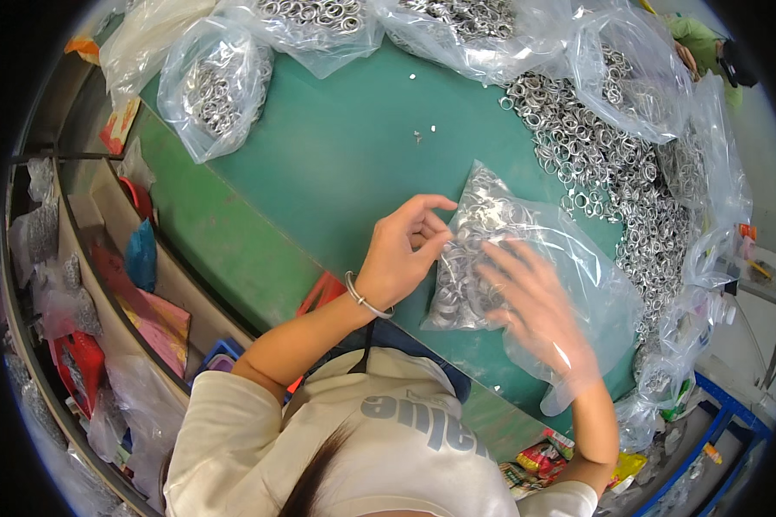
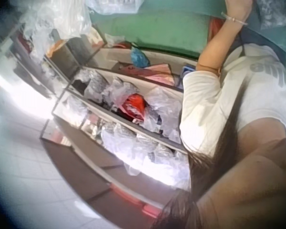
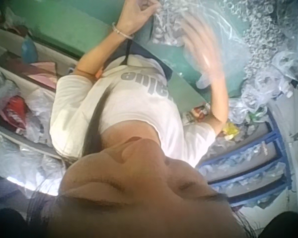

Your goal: The person sorts small metal rings from a pile on a table into a plastic container, then picks up a dropped ring from the floor and packages the rings into a plastic bag.

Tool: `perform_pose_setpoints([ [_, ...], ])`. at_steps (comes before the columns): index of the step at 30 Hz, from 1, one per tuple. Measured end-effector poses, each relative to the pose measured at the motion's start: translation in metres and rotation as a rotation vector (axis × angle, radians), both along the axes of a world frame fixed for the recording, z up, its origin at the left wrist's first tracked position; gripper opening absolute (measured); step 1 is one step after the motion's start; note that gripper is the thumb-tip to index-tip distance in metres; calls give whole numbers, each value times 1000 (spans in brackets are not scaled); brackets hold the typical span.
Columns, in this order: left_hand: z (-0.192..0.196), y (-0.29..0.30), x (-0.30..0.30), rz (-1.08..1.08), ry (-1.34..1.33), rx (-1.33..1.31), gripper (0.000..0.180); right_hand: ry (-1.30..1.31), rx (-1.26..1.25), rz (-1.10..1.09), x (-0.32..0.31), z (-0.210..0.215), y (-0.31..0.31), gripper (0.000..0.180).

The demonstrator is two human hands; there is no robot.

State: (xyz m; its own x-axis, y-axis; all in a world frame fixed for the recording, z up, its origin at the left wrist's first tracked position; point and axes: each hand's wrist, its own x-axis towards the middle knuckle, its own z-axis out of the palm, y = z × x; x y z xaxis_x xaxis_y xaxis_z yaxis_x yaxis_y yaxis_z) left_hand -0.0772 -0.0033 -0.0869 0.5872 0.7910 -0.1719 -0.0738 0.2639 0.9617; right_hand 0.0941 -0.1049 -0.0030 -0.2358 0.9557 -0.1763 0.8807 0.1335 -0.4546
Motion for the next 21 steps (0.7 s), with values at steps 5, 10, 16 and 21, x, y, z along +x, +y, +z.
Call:
perform_pose_setpoints([
  [5, 1, 0, -2, 37, 125, 87, 29, -90, -124, 85, 3, -5, -6, 44],
  [10, 1, 1, -1, 30, 189, 151, 29, -235, -57, 0, 18, 1, -26, 37],
  [16, 8, 6, -2, -18, 208, 225, 38, -38, -44, -140, 20, -6, -22, 33],
  [21, 30, 9, -2, -4, 254, 538, 41, 99, 52, 14, 0, -15, 2, 34],
])
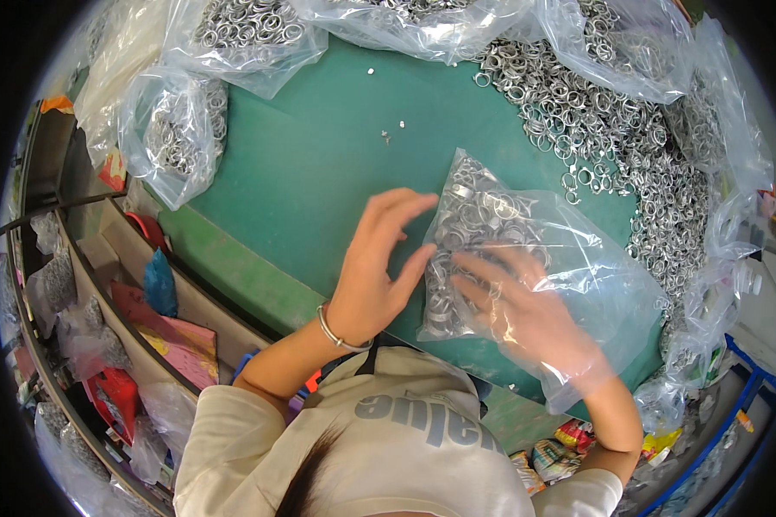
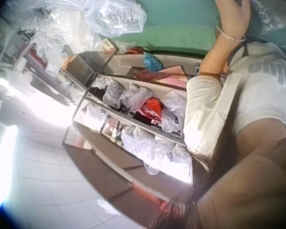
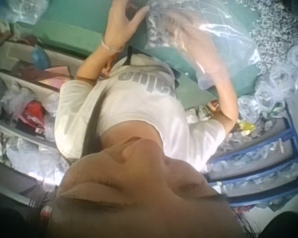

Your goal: The person sorts small metal rings from a pile on a table into a plastic container, then picks up a dropped ring from the floor and packages the rings into a plastic bag.

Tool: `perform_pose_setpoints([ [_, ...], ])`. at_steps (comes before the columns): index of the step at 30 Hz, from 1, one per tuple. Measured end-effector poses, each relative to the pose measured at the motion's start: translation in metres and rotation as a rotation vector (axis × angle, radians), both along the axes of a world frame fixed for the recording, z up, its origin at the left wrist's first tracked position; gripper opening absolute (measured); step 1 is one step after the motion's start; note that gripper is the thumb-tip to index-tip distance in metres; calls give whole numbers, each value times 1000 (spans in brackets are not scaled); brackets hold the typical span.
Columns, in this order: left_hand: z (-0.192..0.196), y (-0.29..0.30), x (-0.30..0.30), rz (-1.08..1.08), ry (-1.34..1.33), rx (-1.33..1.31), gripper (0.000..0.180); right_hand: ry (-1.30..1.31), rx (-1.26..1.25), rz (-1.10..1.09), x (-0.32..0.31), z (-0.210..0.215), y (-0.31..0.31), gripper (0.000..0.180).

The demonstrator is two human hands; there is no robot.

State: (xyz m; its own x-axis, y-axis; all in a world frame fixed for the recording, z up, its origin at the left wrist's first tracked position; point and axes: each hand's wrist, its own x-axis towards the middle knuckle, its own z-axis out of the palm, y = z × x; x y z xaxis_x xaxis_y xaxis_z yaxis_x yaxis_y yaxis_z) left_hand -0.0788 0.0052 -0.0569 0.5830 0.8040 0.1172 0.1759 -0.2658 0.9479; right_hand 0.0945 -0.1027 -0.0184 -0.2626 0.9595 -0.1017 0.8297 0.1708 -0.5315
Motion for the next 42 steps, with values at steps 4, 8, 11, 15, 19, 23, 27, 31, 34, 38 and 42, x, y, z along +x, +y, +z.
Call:
perform_pose_setpoints([
  [4, -1, 11, -4, -422, 206, 397, 34, -170, 6, 80, -2, 0, -13, 34],
  [8, -6, 13, -8, -427, 294, 394, 30, -222, -52, 28, 11, 9, -24, 36],
  [11, -8, 14, -9, -404, 258, 365, 30, -270, -44, -66, 16, 4, -34, 38],
  [15, -8, 7, -15, -358, 205, 298, 32, -174, -24, -171, 10, 5, -27, 40],
  [19, -5, 8, -12, -449, 162, 338, 34, -159, -5, -56, 1, -4, -8, 48],
  [23, -5, 7, -9, -524, 315, 433, 35, -275, -102, -30, 7, -1, -17, 43],
  [27, -4, 10, -12, -520, 323, 430, 33, -421, -142, -69, 12, 6, -30, 39],
  [31, -1, 10, -11, -520, 336, 418, 32, -427, -97, -142, 18, 10, -40, 29],
  [34, -4, 11, -11, -513, 315, 406, 31, -320, -45, -223, 23, 11, -45, 21],
  [38, -2, 10, -10, -506, 337, 394, 30, -189, -13, -344, 28, 12, -53, 21],
  [42, 0, 11, -7, -522, 342, 418, 29, -159, 25, -397, 32, 14, -55, 28],
])
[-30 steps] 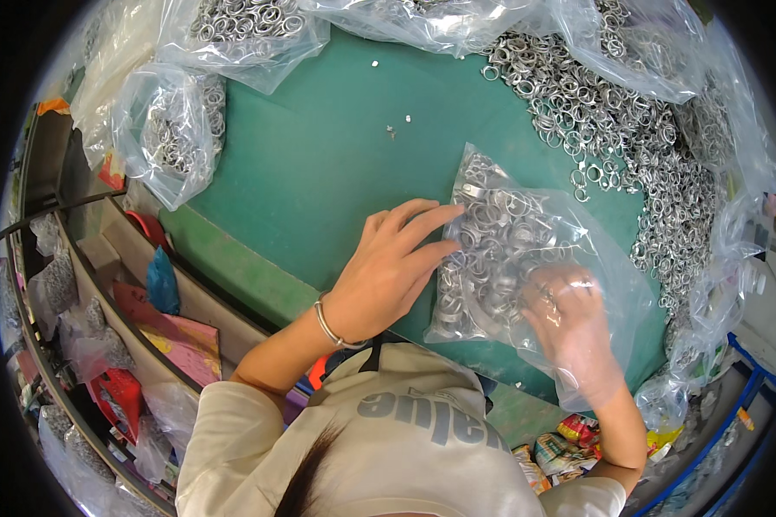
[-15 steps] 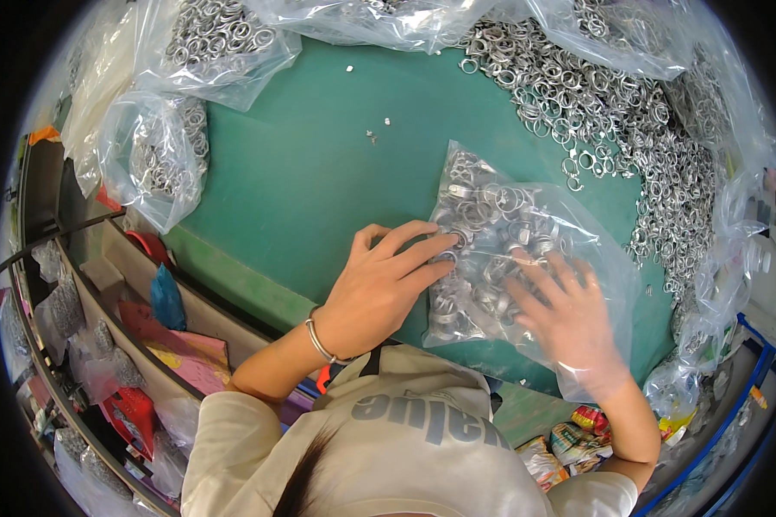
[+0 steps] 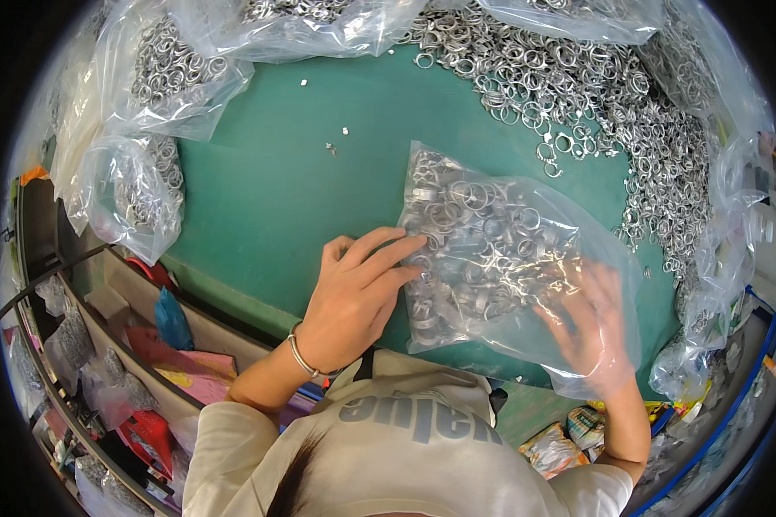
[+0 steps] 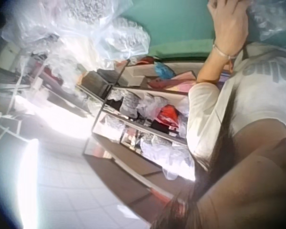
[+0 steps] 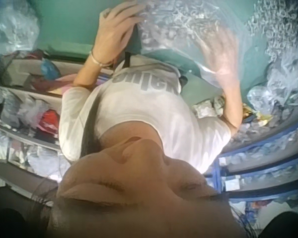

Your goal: The person sorts small metal rings from a pile on a table into a plastic container, then picks up a dropped ring from the floor and packages the rings into a plastic bag.

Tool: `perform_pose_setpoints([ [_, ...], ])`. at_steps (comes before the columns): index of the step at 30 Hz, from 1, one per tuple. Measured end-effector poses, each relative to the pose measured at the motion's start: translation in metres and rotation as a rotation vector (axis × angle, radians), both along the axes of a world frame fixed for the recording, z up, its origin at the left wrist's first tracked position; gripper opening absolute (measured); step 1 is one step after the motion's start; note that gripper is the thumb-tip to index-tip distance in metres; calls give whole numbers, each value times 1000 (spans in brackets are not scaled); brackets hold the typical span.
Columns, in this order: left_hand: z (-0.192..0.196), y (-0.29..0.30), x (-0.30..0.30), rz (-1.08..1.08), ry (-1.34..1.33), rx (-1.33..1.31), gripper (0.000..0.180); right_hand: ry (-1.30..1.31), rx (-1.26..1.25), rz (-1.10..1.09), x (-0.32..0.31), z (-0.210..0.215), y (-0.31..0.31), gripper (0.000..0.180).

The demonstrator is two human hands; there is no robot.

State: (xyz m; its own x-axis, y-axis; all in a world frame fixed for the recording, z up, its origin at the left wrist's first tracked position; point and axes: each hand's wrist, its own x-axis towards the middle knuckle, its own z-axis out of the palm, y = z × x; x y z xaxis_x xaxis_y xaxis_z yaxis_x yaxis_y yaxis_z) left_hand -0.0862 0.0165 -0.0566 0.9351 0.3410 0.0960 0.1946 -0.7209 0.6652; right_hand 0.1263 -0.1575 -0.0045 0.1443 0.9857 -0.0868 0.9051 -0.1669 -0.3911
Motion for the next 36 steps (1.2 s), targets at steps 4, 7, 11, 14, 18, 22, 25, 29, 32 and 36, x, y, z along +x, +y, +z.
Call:
perform_pose_setpoints([
  [4, -2, 0, 3, 12, -28, -12, 31, 53, -9, 8, -7, -3, 8, 32],
  [7, 1, -2, 9, 34, -55, -5, 34, -9, -18, 173, -7, -8, 20, 31],
  [11, 4, -2, 13, 28, -54, 25, 35, -136, -79, 263, -3, -12, 14, 32],
  [14, 5, -1, 14, 81, -3, 33, 36, -176, -140, 178, 0, -12, 0, 31],
  [18, 6, -3, 20, 89, -1, 29, 38, -23, -25, 91, -6, -14, 16, 29],
  [22, 8, -2, 21, 77, 35, 40, 39, 5, -80, 73, -13, -15, 23, 34],
  [25, 6, -1, 20, 75, 41, 29, 38, 24, -171, 162, -4, -8, 8, 37],
  [29, 7, -2, 20, 73, 47, 18, 37, 211, -197, 132, 5, 5, -3, 37],
  [32, 7, -2, 21, 66, 37, 11, 38, 203, -121, 112, 14, -6, -2, 43],
  [36, 4, -2, 23, 65, 23, -21, 40, 202, 35, 71, -9, -17, 37, 41],
])
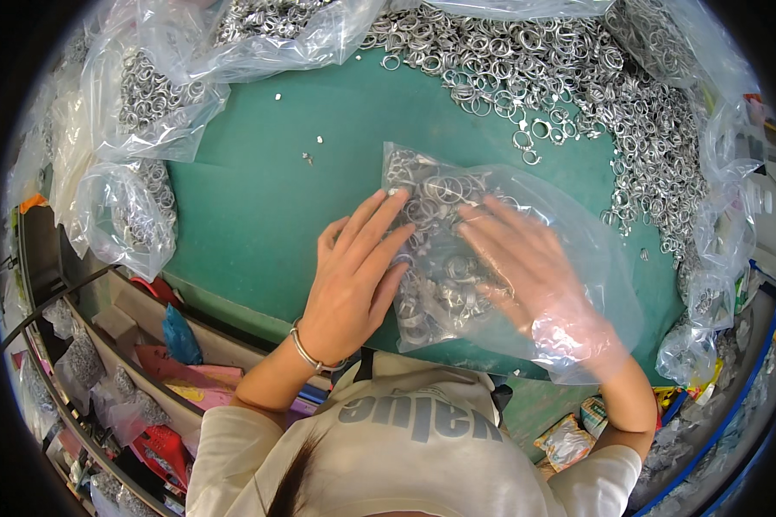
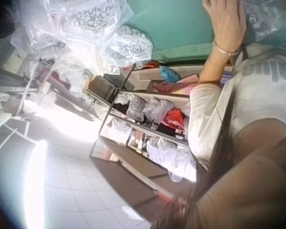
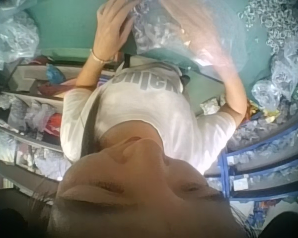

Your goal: The person sorts small metal rings from a pile on a table into a plastic container, then picks up a dropped ring from the floor and packages the rings into a plastic bag.

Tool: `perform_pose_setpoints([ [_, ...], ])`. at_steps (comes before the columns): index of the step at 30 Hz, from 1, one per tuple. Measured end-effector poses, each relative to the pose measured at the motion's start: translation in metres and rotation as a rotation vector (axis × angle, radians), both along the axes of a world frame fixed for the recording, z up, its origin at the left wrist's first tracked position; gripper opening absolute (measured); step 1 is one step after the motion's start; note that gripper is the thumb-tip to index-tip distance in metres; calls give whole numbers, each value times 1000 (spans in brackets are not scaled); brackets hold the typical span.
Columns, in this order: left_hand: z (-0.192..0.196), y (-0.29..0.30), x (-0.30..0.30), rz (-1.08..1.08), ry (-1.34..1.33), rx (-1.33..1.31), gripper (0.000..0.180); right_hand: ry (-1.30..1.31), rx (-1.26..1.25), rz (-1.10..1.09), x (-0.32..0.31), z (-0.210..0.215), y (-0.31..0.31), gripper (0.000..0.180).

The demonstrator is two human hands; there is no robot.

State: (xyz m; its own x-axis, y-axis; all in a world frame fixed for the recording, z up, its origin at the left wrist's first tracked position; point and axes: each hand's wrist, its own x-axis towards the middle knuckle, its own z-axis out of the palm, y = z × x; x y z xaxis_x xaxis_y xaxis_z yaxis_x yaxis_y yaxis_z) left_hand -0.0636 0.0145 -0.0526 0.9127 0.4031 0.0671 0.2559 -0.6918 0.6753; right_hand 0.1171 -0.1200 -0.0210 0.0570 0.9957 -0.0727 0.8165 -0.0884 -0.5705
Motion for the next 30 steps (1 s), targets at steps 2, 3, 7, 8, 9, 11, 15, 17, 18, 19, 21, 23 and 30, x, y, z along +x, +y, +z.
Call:
perform_pose_setpoints([
  [2, 1, -1, -1, 10, 17, 1, 42, -110, 13, 60, -12, -6, 10, 46],
  [3, 2, -1, -1, 11, 27, 2, 43, -142, -12, 84, -12, -5, 9, 45],
  [7, 3, 0, -2, -5, 66, 22, 48, -173, -106, 212, -3, -2, -15, 42],
  [8, 3, 0, -2, -3, 59, 18, 48, -159, -129, 252, 1, -1, -21, 41],
  [9, 1, 0, -2, -3, 50, 15, 48, -46, -140, 225, 4, -1, -25, 40],
  [11, 0, -1, -2, 0, 39, 10, 48, 180, -161, 172, 9, 1, -29, 39],
  [15, 0, -1, 1, -7, 42, 6, 48, -63, -36, 82, -3, 4, -8, 39],
  [17, 1, -1, 2, -17, 49, 10, 48, -172, -38, 68, -11, -2, -2, 38],
  [18, 1, -1, 1, -10, 59, 15, 48, -139, -84, 108, -10, 0, -4, 38],
  [19, 1, 0, -1, -4, 68, 19, 48, -107, -130, 147, -9, 3, -9, 39],
  [21, 0, 0, -2, 2, 76, 20, 47, -9, -152, 201, -2, 6, -20, 43],
  [23, 0, 0, -3, 6, 76, 17, 47, 124, -103, 232, 8, 7, -32, 53],
  [30, -1, -1, 0, -9, 65, 10, 46, -151, -45, -138, 6, -2, -12, 39],
])
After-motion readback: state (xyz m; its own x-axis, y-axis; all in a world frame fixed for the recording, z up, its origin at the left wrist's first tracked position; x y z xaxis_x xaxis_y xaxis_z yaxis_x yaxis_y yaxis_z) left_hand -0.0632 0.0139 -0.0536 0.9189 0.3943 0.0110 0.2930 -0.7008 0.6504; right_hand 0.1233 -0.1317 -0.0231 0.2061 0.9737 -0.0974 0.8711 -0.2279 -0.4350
